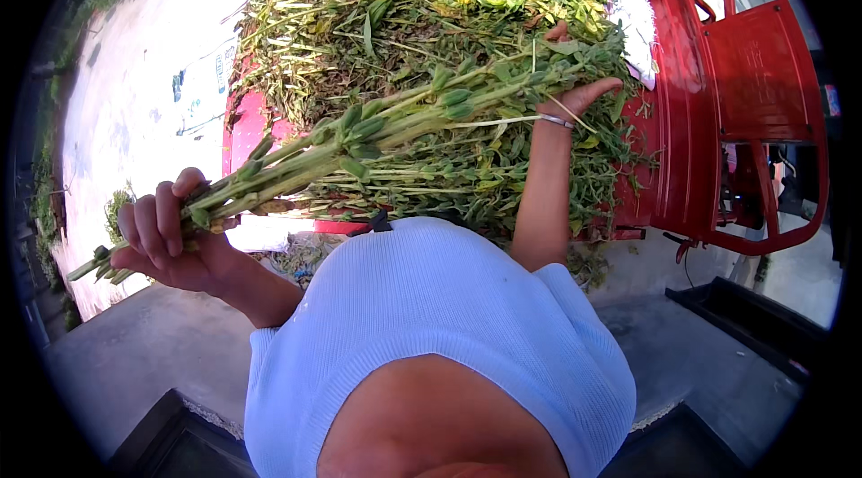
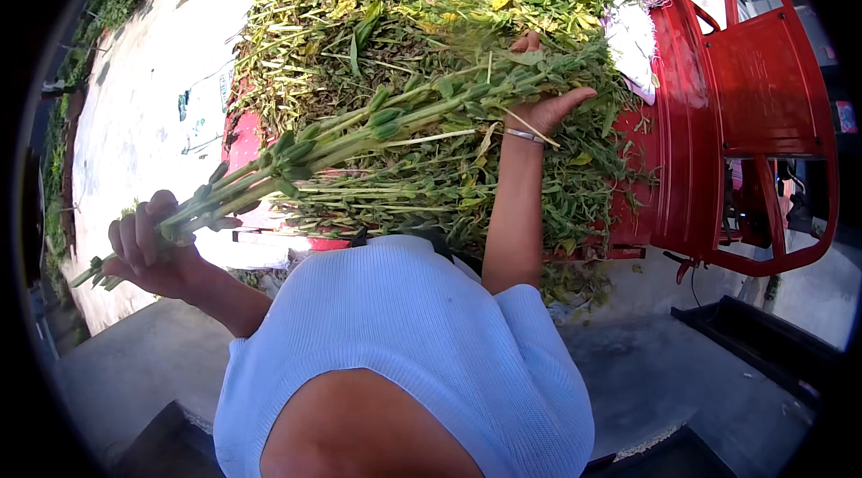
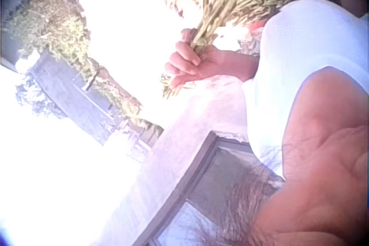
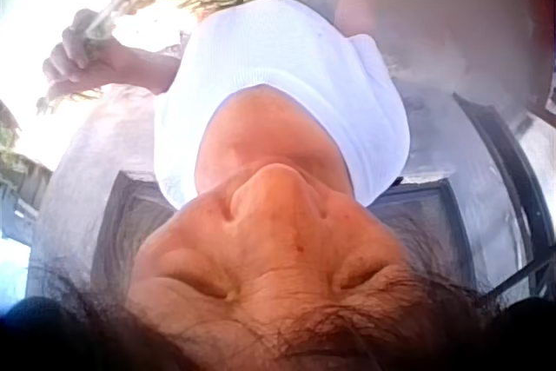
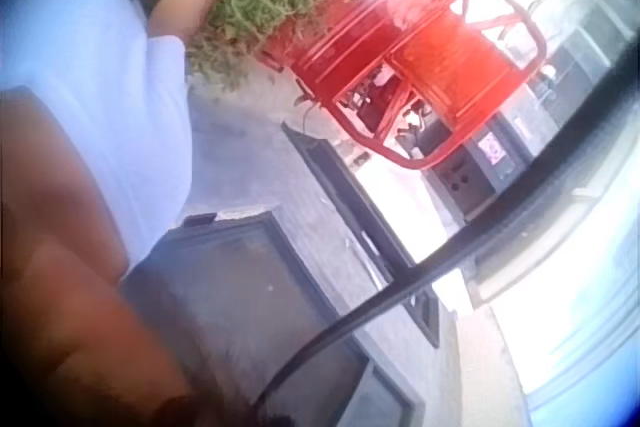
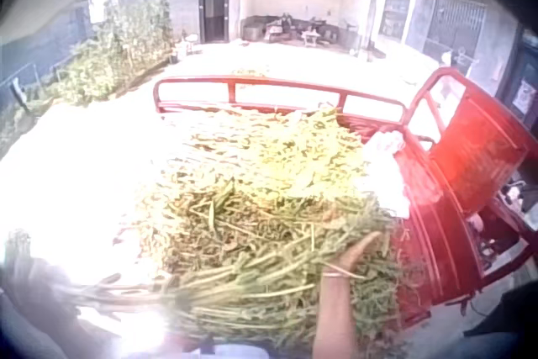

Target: The person stands at the back of a red three-wheeled vehicle and sorts through a large pile of green leafy plants. They repeatedly pick up bunches of stems, separate them, and place them back onto the pile, occasionally discarding unwanted parts to the ground.

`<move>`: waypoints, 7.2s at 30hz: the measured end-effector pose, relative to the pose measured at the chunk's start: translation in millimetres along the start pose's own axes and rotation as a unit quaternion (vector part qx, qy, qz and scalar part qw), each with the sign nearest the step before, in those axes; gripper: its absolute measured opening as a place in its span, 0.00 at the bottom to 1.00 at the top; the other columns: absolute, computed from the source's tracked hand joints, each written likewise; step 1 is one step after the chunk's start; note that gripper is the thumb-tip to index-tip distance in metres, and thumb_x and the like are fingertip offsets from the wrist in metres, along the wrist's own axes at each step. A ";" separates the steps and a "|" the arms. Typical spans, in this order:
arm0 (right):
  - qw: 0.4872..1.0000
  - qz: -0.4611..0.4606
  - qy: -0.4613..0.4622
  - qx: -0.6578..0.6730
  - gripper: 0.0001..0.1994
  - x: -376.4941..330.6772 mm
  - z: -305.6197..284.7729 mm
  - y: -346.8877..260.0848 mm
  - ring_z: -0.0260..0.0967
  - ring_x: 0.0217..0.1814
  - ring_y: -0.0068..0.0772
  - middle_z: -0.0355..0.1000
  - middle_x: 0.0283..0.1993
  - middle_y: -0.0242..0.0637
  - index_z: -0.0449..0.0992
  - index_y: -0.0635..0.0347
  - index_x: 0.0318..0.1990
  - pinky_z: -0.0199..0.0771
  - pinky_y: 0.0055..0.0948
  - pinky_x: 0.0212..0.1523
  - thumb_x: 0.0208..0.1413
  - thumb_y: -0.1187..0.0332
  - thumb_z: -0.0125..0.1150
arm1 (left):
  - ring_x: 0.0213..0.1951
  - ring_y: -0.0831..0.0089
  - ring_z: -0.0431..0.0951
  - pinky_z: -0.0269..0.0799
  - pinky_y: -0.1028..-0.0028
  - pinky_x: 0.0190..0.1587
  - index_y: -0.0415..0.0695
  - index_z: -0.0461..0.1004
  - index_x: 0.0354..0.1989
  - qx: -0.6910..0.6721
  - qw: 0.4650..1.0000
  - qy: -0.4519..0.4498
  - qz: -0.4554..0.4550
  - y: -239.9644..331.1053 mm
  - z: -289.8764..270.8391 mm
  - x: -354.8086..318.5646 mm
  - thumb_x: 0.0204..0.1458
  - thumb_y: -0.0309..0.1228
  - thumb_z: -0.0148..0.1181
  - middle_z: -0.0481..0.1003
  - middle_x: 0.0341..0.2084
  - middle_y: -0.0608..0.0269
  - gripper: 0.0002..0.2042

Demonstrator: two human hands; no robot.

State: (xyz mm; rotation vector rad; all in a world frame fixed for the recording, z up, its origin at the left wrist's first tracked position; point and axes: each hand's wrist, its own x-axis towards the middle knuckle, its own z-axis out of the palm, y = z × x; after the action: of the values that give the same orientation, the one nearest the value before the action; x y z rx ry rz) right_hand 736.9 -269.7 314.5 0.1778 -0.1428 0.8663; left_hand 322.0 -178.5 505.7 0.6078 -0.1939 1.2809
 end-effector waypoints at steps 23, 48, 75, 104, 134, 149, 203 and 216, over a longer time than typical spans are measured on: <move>-0.213 0.076 0.122 -0.966 0.16 -244.9 -120.2 -212.7 0.72 0.26 0.36 0.72 0.22 0.36 0.75 0.58 0.26 0.72 0.33 0.29 0.50 0.52 0.57 | 0.21 0.69 0.69 0.71 0.66 0.26 0.40 0.64 0.30 0.171 0.741 0.631 -0.155 -52.4 -398.8 -194.0 0.53 0.31 0.54 0.66 0.19 0.61 0.08; -0.076 0.467 -0.216 -0.854 0.49 -124.7 -98.5 75.7 0.53 0.61 0.51 0.54 0.61 0.49 0.53 0.53 0.61 0.58 0.54 0.53 0.33 0.38 0.64 | 0.63 0.58 0.53 0.49 0.52 0.61 0.58 0.57 0.60 0.892 0.269 -0.292 -0.214 -140.3 -282.2 -180.1 0.50 0.29 0.44 0.54 0.61 0.54 0.25; 0.013 0.498 -0.102 -0.861 0.24 -80.3 -218.5 148.5 0.71 0.40 0.43 0.73 0.39 0.46 0.71 0.59 0.47 0.73 0.42 0.39 0.48 0.52 0.61 | 0.54 0.58 0.64 0.57 0.51 0.56 0.61 0.61 0.56 0.820 0.302 -0.319 -0.368 -154.6 -317.8 -167.1 0.49 0.31 0.49 0.65 0.49 0.55 0.23; -0.091 0.282 -0.125 -0.947 0.31 69.2 -210.6 233.0 0.63 0.52 0.48 0.65 0.48 0.48 0.63 0.59 0.51 0.71 0.43 0.45 0.42 0.53 0.66 | 0.58 0.53 0.59 0.50 0.47 0.58 0.60 0.55 0.62 0.804 0.287 -0.348 -0.387 -147.5 -310.5 -154.7 0.54 0.34 0.41 0.59 0.57 0.49 0.23; -0.052 0.287 -0.152 -0.945 0.42 55.2 -218.3 235.6 0.65 0.49 0.46 0.64 0.50 0.46 0.59 0.65 0.50 0.70 0.42 0.43 0.30 0.47 0.71 | 0.15 0.81 0.51 0.53 0.79 0.20 0.44 0.66 0.29 -0.037 0.798 0.571 -0.189 -124.7 -338.7 -34.5 0.58 0.48 0.42 0.52 0.11 0.73 0.19; 0.273 0.285 -0.261 -0.881 0.17 81.7 -144.5 190.4 0.67 0.32 0.49 0.67 0.28 0.47 0.69 0.66 0.27 0.67 0.37 0.35 0.32 0.67 0.69 | 0.13 0.81 0.52 0.51 0.81 0.17 0.41 0.68 0.35 -0.005 0.836 0.525 -0.158 -111.2 -325.0 -8.1 0.60 0.45 0.41 0.66 0.20 0.66 0.18; 0.352 0.156 -0.313 -0.868 0.16 70.4 18.8 112.8 0.70 0.33 0.46 0.73 0.32 0.38 0.71 0.53 0.37 0.69 0.36 0.32 0.37 0.74 0.65 | 0.37 0.78 0.68 0.68 0.79 0.36 0.43 0.50 0.62 0.107 0.963 0.086 -0.233 -124.1 -198.3 92.3 0.52 0.41 0.56 0.59 0.58 0.54 0.32; 0.284 0.128 -0.267 -0.912 0.24 32.7 9.7 115.6 0.67 0.43 0.47 0.68 0.41 0.41 0.70 0.51 0.44 0.68 0.38 0.39 0.34 0.75 0.67 | 0.30 0.77 0.68 0.68 0.78 0.32 0.43 0.69 0.43 0.080 0.957 0.201 -0.192 -115.0 -224.5 56.5 0.51 0.30 0.57 0.72 0.32 0.65 0.11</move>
State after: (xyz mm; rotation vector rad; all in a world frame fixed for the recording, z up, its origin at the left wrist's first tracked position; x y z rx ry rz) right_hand 668.6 -174.1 341.6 -1.8790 -1.7661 0.4026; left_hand 402.9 -31.2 309.4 0.4799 0.3535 1.0191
